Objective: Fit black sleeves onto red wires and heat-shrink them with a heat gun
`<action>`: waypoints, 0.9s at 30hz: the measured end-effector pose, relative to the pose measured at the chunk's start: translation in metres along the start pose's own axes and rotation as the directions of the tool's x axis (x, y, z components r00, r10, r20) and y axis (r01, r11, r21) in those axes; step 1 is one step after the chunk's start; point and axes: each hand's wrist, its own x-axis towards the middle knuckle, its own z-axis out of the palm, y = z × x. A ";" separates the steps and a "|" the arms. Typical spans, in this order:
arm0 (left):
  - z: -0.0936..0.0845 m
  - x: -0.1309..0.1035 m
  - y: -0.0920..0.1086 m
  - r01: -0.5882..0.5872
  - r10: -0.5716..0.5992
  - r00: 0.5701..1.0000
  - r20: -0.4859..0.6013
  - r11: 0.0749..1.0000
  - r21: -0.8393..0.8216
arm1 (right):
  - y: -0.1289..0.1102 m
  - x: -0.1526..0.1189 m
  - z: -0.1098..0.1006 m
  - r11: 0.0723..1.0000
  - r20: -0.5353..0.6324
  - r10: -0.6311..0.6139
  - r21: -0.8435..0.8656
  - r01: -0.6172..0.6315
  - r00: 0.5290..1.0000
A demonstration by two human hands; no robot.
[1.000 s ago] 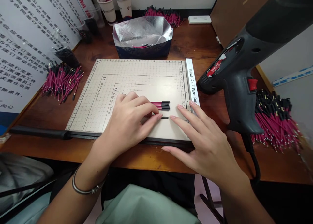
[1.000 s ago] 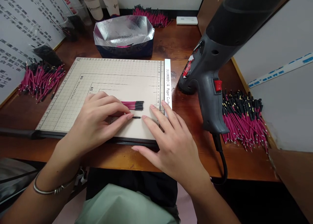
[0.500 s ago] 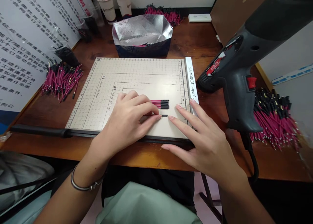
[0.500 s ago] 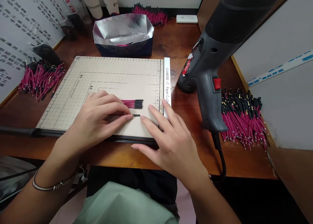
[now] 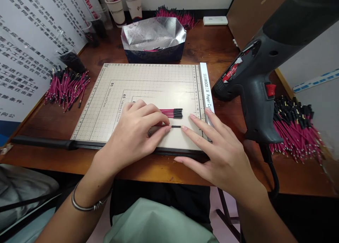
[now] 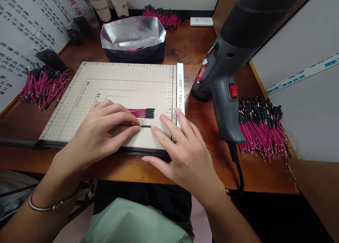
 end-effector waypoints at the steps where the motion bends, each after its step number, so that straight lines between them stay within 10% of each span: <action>1: 0.000 0.000 -0.001 -0.003 0.003 1.000 0.000 1.000 -0.003 | 0.000 0.000 0.000 1.000 0.001 0.000 -0.001 0.000 1.000; 27: 0.002 0.000 -0.002 -0.029 0.029 1.000 -0.005 0.999 0.024 | -0.001 -0.001 0.000 1.000 -0.013 0.001 -0.014 -0.001 1.000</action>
